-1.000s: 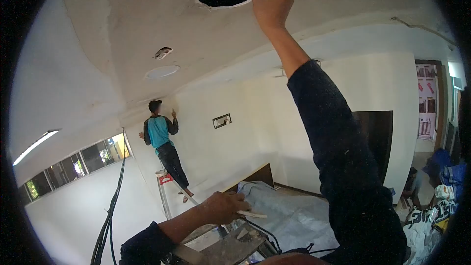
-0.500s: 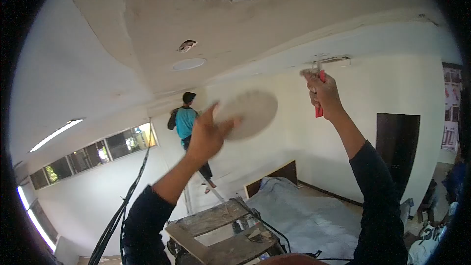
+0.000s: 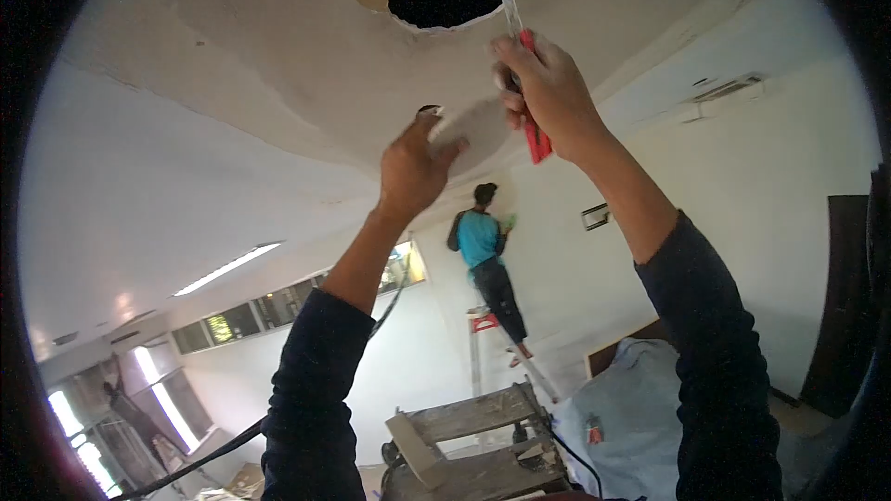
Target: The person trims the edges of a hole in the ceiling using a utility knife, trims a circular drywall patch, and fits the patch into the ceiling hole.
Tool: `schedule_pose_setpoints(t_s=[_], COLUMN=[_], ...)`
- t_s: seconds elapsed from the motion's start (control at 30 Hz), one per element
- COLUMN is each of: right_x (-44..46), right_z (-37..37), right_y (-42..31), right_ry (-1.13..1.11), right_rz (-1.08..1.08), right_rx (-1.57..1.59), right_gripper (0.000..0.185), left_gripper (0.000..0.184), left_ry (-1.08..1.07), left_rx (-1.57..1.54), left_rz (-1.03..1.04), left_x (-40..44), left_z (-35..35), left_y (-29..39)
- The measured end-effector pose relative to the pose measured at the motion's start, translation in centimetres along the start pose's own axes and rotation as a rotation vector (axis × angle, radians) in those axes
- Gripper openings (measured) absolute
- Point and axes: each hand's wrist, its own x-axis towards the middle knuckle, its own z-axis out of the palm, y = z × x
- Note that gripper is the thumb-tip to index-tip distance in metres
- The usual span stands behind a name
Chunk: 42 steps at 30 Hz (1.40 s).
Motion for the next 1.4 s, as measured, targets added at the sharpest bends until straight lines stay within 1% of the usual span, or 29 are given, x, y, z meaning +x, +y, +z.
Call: schedule_pose_setpoints(t_s=[0.03, 0.07, 0.1, 0.13, 0.17, 0.2, 0.23, 0.27, 0.33, 0.4, 0.47, 0.57, 0.63, 0.67, 0.7, 0.73, 0.77, 0.8, 0.87, 0.9, 0.93, 1.0, 1.03, 1.07, 1.1, 1.17, 1.3, 1.37, 1.4], right_x=[0.5, 1.1, 1.7, 2.7, 3.9, 4.8, 5.4, 5.0, 3.7, 4.1, 4.7, 5.5, 5.1, 4.4, 3.3, 2.6, 2.8, 3.3, 4.3, 5.4, 6.6, 6.7, 6.5, 5.9, 5.1, 3.7, 4.2, 4.9, 4.5], right_z=[0.8, 1.7, 2.4, 3.0, 3.4, 3.9, 4.6, 5.1, 5.9, 6.6, 7.4, 8.1, 7.0, 6.7, 6.3, 6.0, 5.5, 5.2, 5.0, 5.0, 5.2, 5.3, 5.2, 5.2, 5.4, 5.9, 6.2, 6.4, 6.5], right_y=[-0.7, -1.8, -2.4, -2.5, -2.6, -2.8, -2.8, -3.5, -5.2, -5.1, -4.8, -3.8, -3.4, -4.1, -5.3, -5.9, -5.9, -5.9, -5.5, -5.1, -4.9, -5.3, -5.5, -5.8, -6.2, -6.7, -7.1, -7.2, -7.3], right_ry=[0.002, -0.009, -0.023, -0.025, -0.065, -0.104, -0.053, -0.055, -0.037, -0.029, -0.015, -0.083, -0.241, -0.244, -0.122, 0.004, -0.060, -0.058, -0.166, -0.169, -0.183, -0.197, -0.185, -0.179, -0.182, -0.072, -0.098, -0.150, -0.153], right_rz=[0.001, 0.083, 0.167, 0.167, 0.211, 0.256, 0.253, 0.255, 0.198, 0.218, 0.241, 0.277, 0.243, 0.238, 0.217, 0.202, 0.218, 0.218, 0.190, 0.193, 0.287, 0.385, 0.322, 0.261, 0.257, 0.289, 0.318, 0.295, 0.292], right_rx=[0.035, 0.228, 0.419, 0.449, 0.527, 0.602, 0.621, 0.638, 0.642, 0.680, 0.717, 0.747, 0.867, 0.868, 0.894, 0.920, 0.976, 0.976, 0.906, 0.905, 0.914, 0.917, 0.833, 0.744, 0.740, 0.762, 0.761, 0.773, 0.760], right_gripper=[0.028, 0.025, 0.023, 0.023, 0.022, 0.021, 0.022, 0.022, 0.014, 0.012, 0.011, 0.011, 0.010, 0.010, 0.009, 0.009, 0.011, 0.011, 0.012, 0.012, 0.019, 0.029, 0.018, 0.012, 0.012, 0.014, 0.013, 0.014, 0.014], left_gripper=[0.047, 0.045, 0.041, 0.036, 0.033, 0.033, 0.029, 0.025, 0.025, 0.024, 0.024, 0.024, 0.024, 0.025, 0.025, 0.028, 0.031, 0.031, 0.031, 0.031, 0.031, 0.030, 0.030, 0.030, 0.030, 0.030, 0.029, 0.030, 0.030], left_ry=[-0.086, -0.169, -0.206, -0.244, -0.323, -0.350, -0.395, -0.438, -0.451, -0.465, -0.463, -0.432, -0.456, -0.468, -0.462, -0.496, -0.531, -0.532, -0.550, -0.549, -0.560, -0.572, -0.594, -0.610, -0.604, -0.565, -0.575, -0.626, -0.617], left_rx=[0.093, 0.185, 0.193, 0.197, 0.212, 0.235, 0.263, 0.288, 0.296, 0.301, 0.310, 0.311, 0.346, 0.378, 0.381, 0.376, 0.371, 0.371, 0.369, 0.367, 0.368, 0.362, 0.368, 0.373, 0.371, 0.347, 0.346, 0.379, 0.369], left_rz=[0.060, 0.120, 0.201, 0.280, 0.266, 0.283, 0.252, 0.220, 0.203, 0.190, 0.118, 0.144, 0.123, 0.106, 0.112, 0.054, -0.007, -0.006, -0.019, -0.022, -0.005, 0.010, 0.003, -0.007, -0.005, 0.021, 0.035, -0.024, -0.021], left_x=[-0.8, -1.5, -2.2, -3.1, -3.8, -4.6, -5.2, -5.8, -6.8, -7.5, -8.1, -8.6, -8.7, -8.6, -8.6, -8.9, -9.2, -9.5, -10.2, -10.4, -10.7, -10.9, -10.8, -10.9, -11.1, -11.4, -11.8, -11.7, -11.8], left_z=[0.1, 0.1, 0.1, 0.1, -0.5, -0.8, -1.3, -1.8, -2.9, -3.9, -4.6, -5.0, -5.3, -5.4, -5.5, -5.7, -5.8, -5.8, -5.8, -5.8, -5.8, -5.5, -5.4, -5.3, -5.1, -4.9, -5.4, -5.9, -6.0], left_y=[-0.4, -0.8, -1.4, -2.1, -1.7, -1.7, -1.7, -1.6, -1.9, -2.4, -2.8, -3.3, -3.2, -3.1, -3.1, -3.1, -3.0, -3.0, -3.2, -3.5, -3.7, -3.8, -3.8, -3.7, -3.8, -4.3, -4.3, -4.0, -4.0])
